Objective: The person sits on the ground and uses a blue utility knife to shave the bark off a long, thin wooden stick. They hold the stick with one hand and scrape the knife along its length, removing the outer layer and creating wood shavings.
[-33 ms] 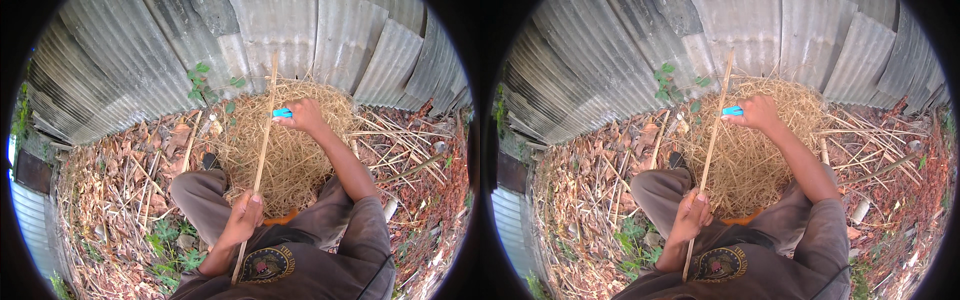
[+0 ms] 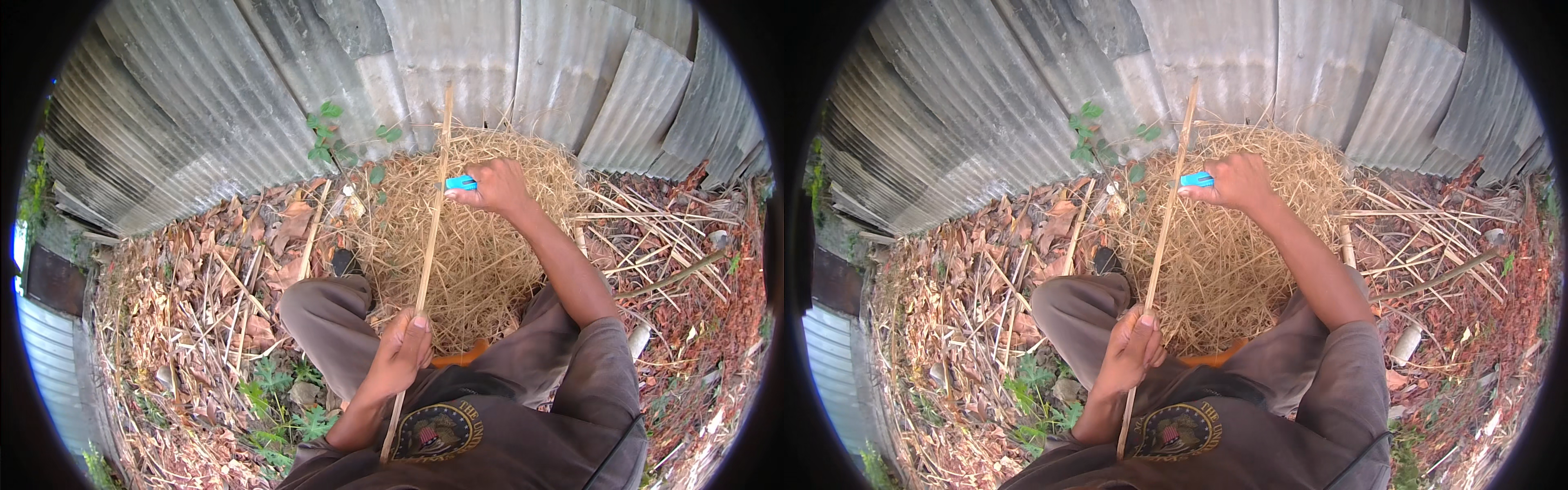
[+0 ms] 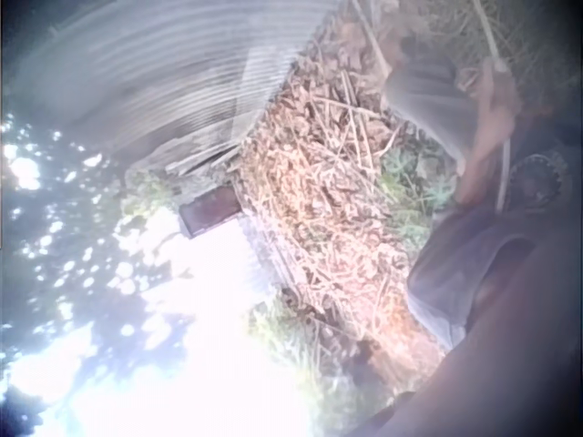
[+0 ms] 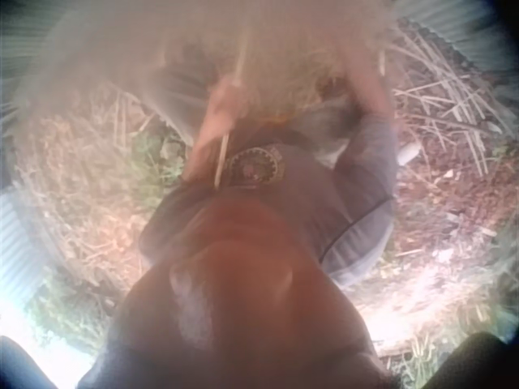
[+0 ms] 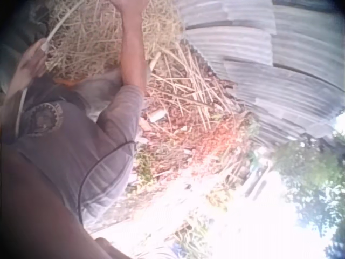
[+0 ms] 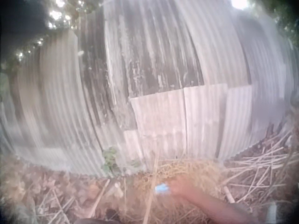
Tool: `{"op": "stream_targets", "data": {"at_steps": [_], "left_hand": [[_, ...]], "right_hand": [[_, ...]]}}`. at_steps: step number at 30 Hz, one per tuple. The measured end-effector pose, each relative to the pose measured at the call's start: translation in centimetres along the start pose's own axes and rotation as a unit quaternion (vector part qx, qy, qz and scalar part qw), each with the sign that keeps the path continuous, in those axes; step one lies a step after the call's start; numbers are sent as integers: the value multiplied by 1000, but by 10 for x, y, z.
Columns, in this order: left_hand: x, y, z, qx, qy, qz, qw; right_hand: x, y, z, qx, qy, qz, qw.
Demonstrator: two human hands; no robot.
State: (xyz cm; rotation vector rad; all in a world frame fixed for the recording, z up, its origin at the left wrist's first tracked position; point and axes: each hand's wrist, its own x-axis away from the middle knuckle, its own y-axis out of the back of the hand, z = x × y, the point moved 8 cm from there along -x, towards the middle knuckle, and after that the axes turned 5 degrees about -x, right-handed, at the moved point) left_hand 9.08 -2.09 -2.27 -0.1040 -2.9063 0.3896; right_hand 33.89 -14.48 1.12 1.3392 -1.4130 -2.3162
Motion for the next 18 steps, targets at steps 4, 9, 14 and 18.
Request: {"op": "stream_targets", "data": {"at_steps": [4, 9, 14, 18], "left_hand": [[-5, -1, 12, 17, 5, 3, 1000], [-25, 6, 22, -3, 18, -21, 1000], [-28, 14, 18, 3, -4, -29, 1000], [-20, 20, 7, 44, -8, -29, 999]], "right_hand": [[-7, -22, -25, 15, -16, 39, 999], [-10, -49, -44, 17, -42, 81, 996], [-23, -53, -41, 34, -73, 117, 990], [-5, -79, -29, -277, -242, 239, 899]]}}
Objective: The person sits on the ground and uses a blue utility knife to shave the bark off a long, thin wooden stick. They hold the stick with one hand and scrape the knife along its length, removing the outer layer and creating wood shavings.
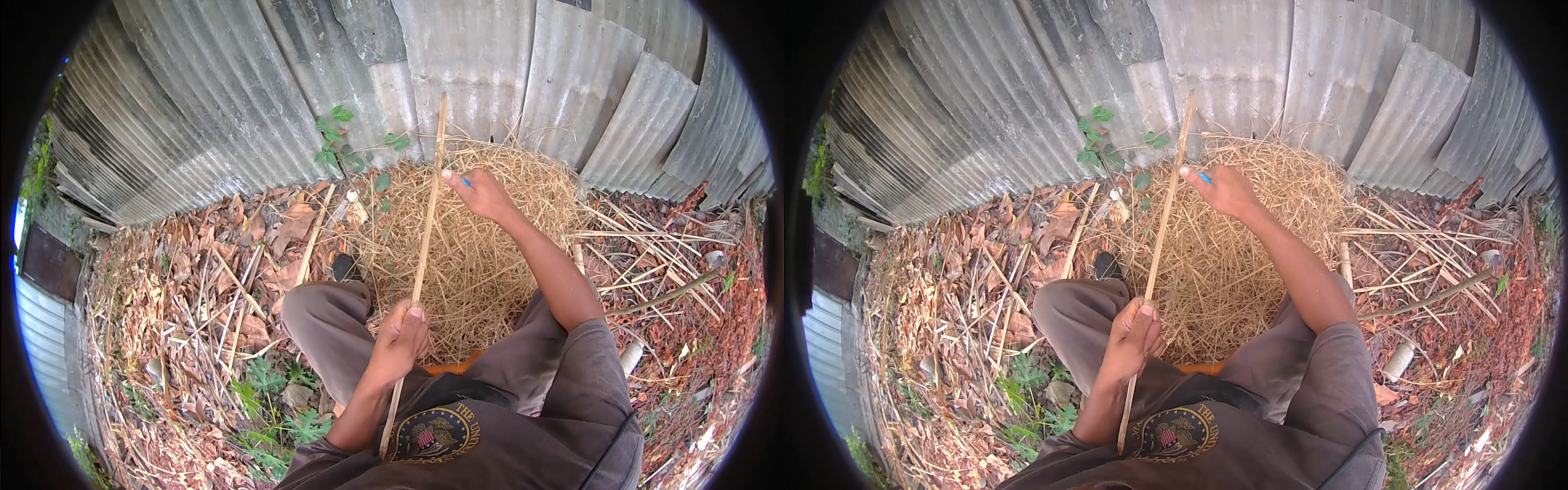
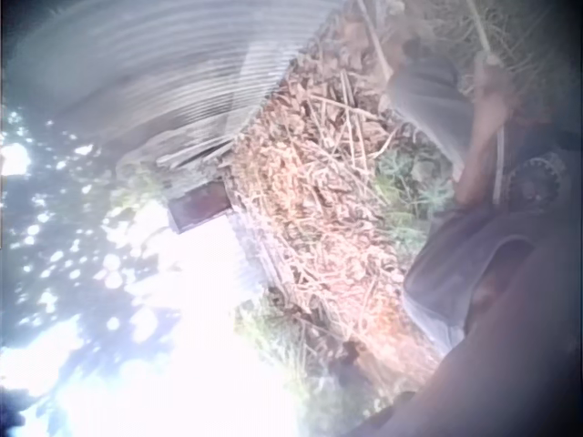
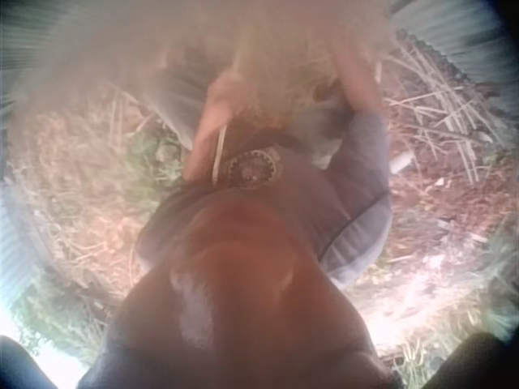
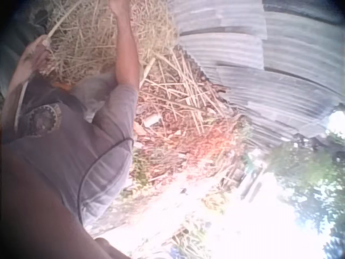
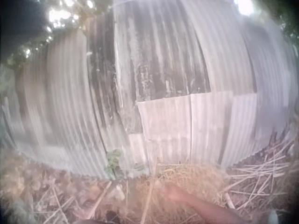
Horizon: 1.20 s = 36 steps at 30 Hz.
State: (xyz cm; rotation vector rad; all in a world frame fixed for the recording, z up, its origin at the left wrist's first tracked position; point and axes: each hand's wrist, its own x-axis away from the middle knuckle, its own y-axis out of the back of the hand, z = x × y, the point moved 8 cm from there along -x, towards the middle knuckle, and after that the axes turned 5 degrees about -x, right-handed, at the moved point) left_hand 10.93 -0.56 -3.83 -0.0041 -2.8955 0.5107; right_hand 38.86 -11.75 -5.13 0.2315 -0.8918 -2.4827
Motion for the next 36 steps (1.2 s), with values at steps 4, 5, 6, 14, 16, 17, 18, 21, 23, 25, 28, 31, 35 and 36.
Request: {"op": "stream_targets", "data": {"at_steps": [4, 5, 6, 14, 16, 17, 18, 21, 23, 25, 28, 31, 35, 36], "left_hand": [[0, 3, 0, -3, -5, 4, 1000], [1, 4, 1, 1, 9, -3, 1000], [4, 4, 0, 4, 23, -11, 1000], [19, -10, 12, -63, 13, 21, 998], [9, -7, 13, -63, 20, 22, 998], [8, -5, 15, -54, 34, 22, 998], [8, -4, 17, -45, 48, 22, 998], [10, -6, 22, -52, 65, 33, 996], [8, -8, 24, -64, 62, 41, 995], [5, -5, 27, -73, 58, 45, 995], [4, -7, 20, -88, 57, 44, 994], [7, 11, 21, -219, -10, 33, 975], [24, 29, 8, -225, -32, 8, 974], [21, 31, 7, -251, -52, 6, 967]], "right_hand": [[9, -18, -8, -162, -65, 55, 983], [12, -6, 2, -52, -17, -31, 998], [18, 5, 13, 59, 31, -116, 991], [22, 43, 16, 364, 306, -260, 840], [7, 32, 2, 362, 292, -215, 859], [3, 28, -4, 360, 281, -193, 868], [0, 27, -8, 369, 282, -182, 867], [-2, 25, -19, 364, 328, -154, 858], [7, 38, -19, 323, 407, -160, 839], [9, 39, -22, 324, 395, -167, 843], [16, 46, -28, 309, 397, -165, 848], [15, 39, -22, 327, 342, -141, 870], [24, -8, -3, -51, 121, 0, 991], [34, -33, -6, -215, 13, 81, 973]]}}
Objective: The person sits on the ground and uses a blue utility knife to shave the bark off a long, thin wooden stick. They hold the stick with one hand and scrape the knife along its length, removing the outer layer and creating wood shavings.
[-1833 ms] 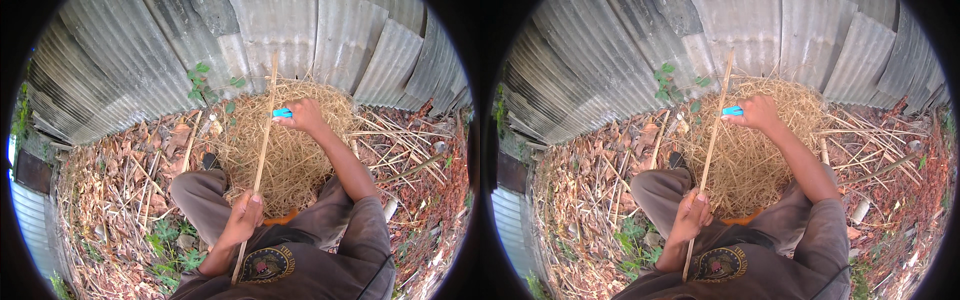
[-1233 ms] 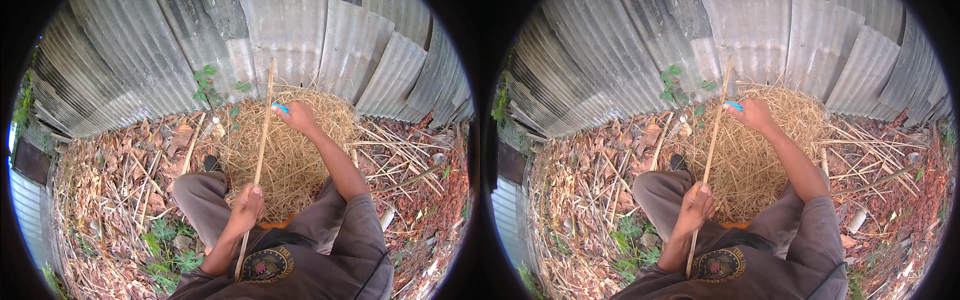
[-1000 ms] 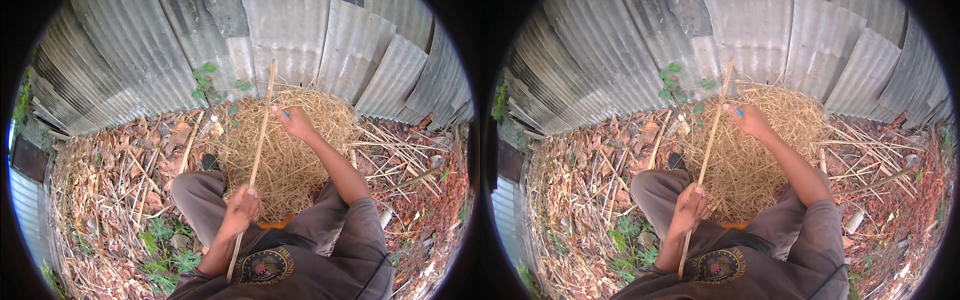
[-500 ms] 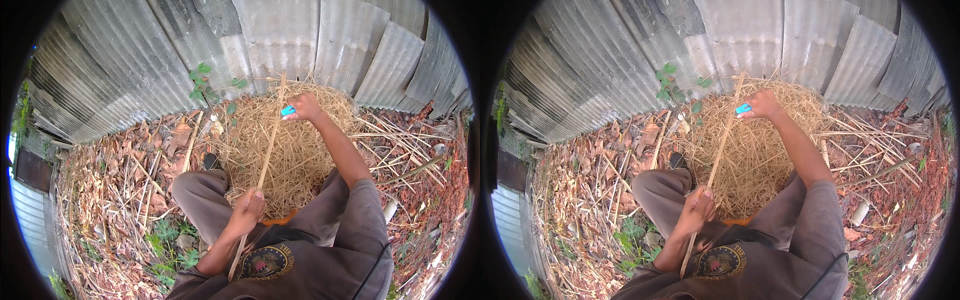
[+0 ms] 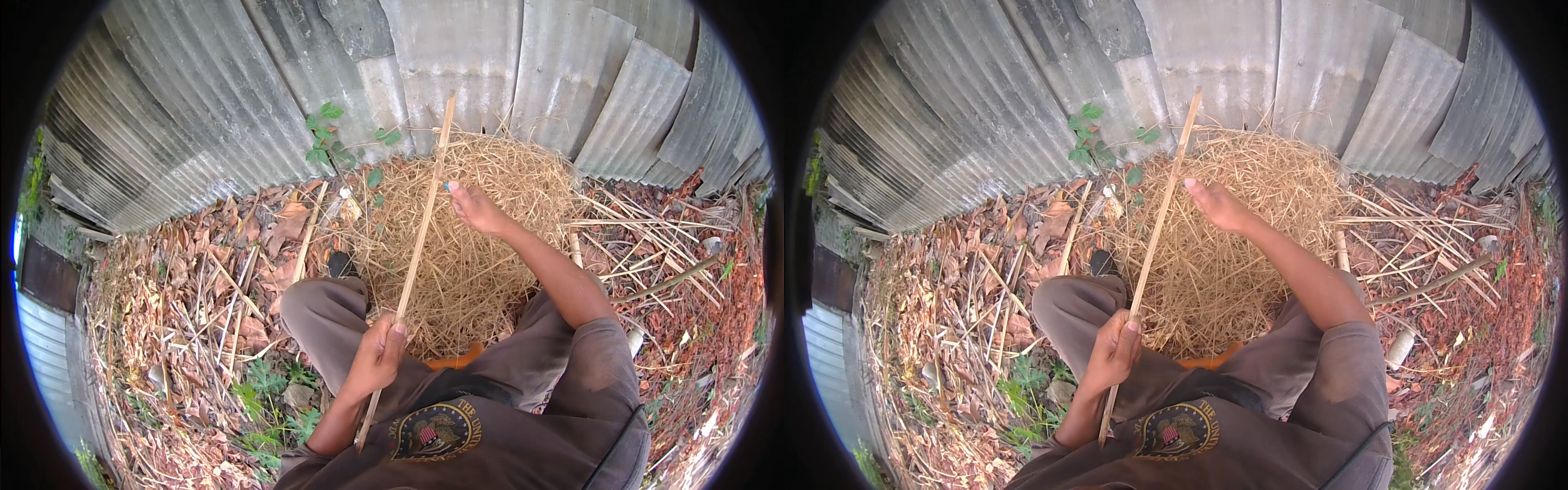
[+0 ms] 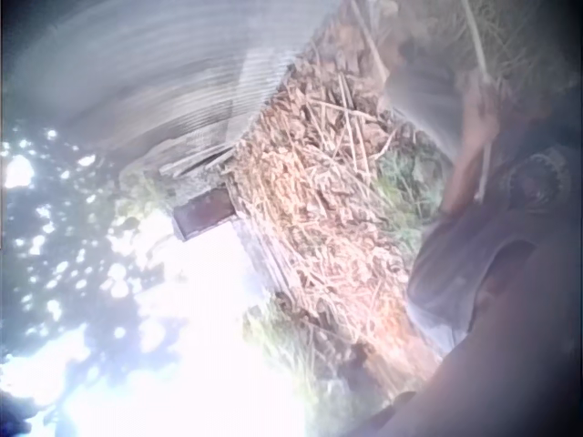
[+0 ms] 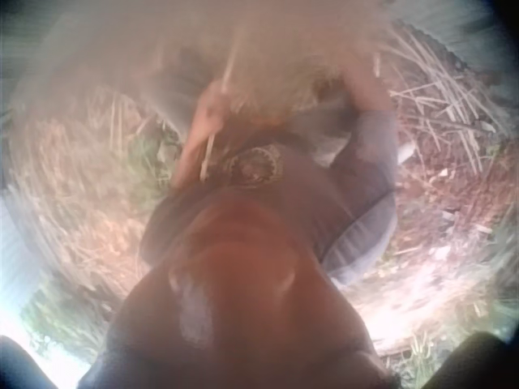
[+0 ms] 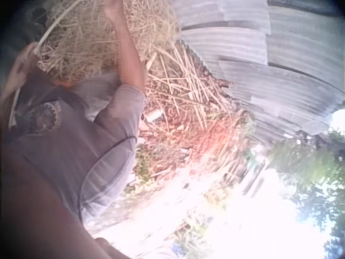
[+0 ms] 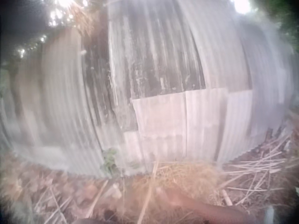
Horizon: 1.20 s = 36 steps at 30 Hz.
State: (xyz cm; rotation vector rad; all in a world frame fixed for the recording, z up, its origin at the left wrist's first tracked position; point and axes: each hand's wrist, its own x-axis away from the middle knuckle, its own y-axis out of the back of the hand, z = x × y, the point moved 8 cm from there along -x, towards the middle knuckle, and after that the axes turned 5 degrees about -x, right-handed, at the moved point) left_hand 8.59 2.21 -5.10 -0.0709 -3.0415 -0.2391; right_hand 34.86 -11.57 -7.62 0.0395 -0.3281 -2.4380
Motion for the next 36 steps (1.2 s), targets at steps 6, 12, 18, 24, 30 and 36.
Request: {"op": "stream_targets", "data": {"at_steps": [6, 12, 18, 24, 30, 36], "left_hand": [[11, -12, -10, 122, 31, 1, 992], [17, -23, -19, 20, 2, 19, 1000], [11, 5, -32, -358, -80, -8, 930], [-1, 21, -28, -451, -25, -6, 892], [-8, 5, -41, -327, -68, -52, 941], [8, -23, -20, -61, -3, -2, 998]], "right_hand": [[15, 17, 38, 228, 195, -216, 929], [21, 50, 77, 561, 307, -247, 728], [21, 50, 69, 607, 331, -173, 702], [14, 55, 66, 535, 172, -122, 818], [18, 52, 50, 329, 136, -157, 921], [50, 58, 93, 549, 330, -341, 688]]}}
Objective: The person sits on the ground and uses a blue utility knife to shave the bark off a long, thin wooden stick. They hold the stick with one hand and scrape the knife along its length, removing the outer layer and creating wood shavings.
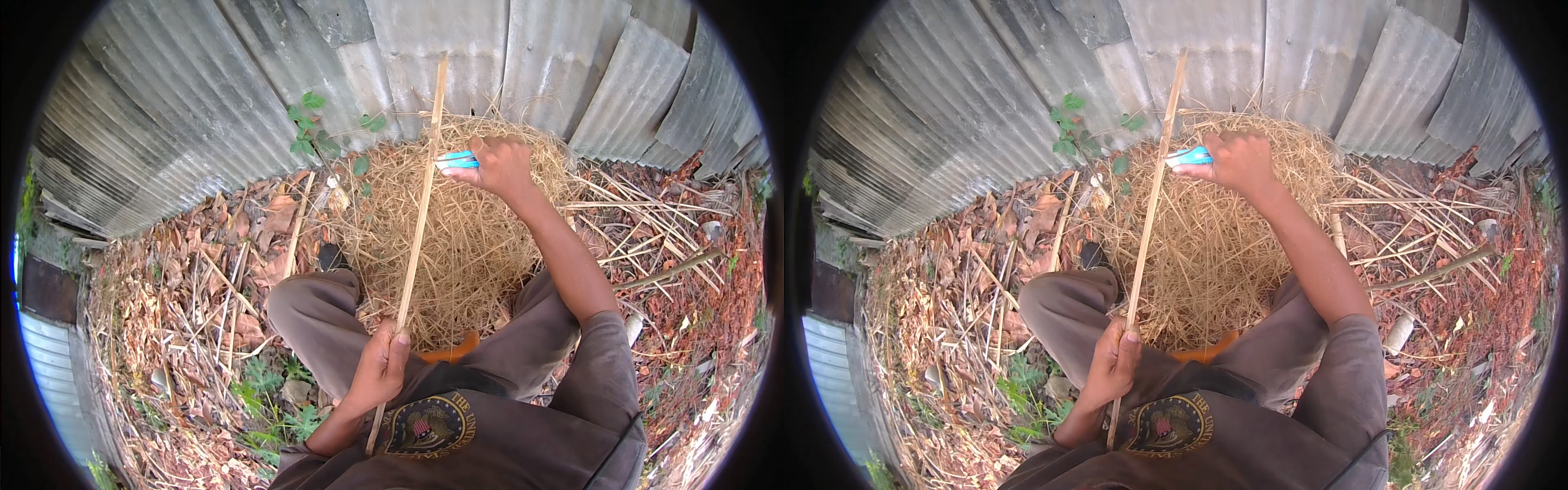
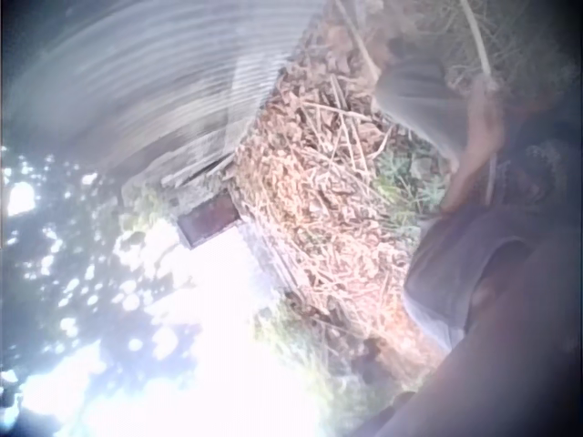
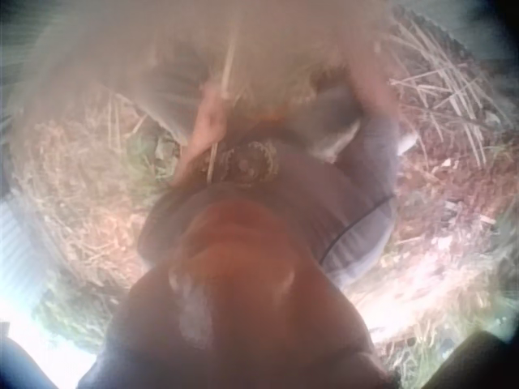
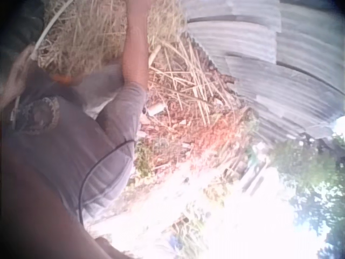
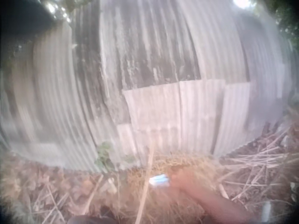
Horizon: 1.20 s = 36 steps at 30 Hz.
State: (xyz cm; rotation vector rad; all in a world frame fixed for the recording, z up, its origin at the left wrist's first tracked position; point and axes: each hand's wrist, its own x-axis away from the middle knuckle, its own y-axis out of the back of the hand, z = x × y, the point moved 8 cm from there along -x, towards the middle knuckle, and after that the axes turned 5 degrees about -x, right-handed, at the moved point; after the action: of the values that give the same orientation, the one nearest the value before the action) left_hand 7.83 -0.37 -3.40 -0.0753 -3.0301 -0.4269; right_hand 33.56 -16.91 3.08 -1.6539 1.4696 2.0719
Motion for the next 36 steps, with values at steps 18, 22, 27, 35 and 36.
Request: {"op": "stream_targets", "data": {"at_steps": [18, 22, 27, 35, 36], "left_hand": [[4, -16, 2, 177, 26, 38, 983], [8, -22, 3, 157, 22, 38, 987], [6, -14, -4, 142, 33, 37, 989], [14, -7, -3, 204, 21, 22, 979], [16, -9, -1, 215, 38, 25, 976]], "right_hand": [[16, -45, 14, -322, -220, 108, 914], [-9, -11, 3, -51, -50, -2, 997], [5, -51, 6, -333, -238, 155, 899], [6, -44, 13, -438, -238, 181, 848], [0, -26, 5, -259, -166, 88, 948]]}}
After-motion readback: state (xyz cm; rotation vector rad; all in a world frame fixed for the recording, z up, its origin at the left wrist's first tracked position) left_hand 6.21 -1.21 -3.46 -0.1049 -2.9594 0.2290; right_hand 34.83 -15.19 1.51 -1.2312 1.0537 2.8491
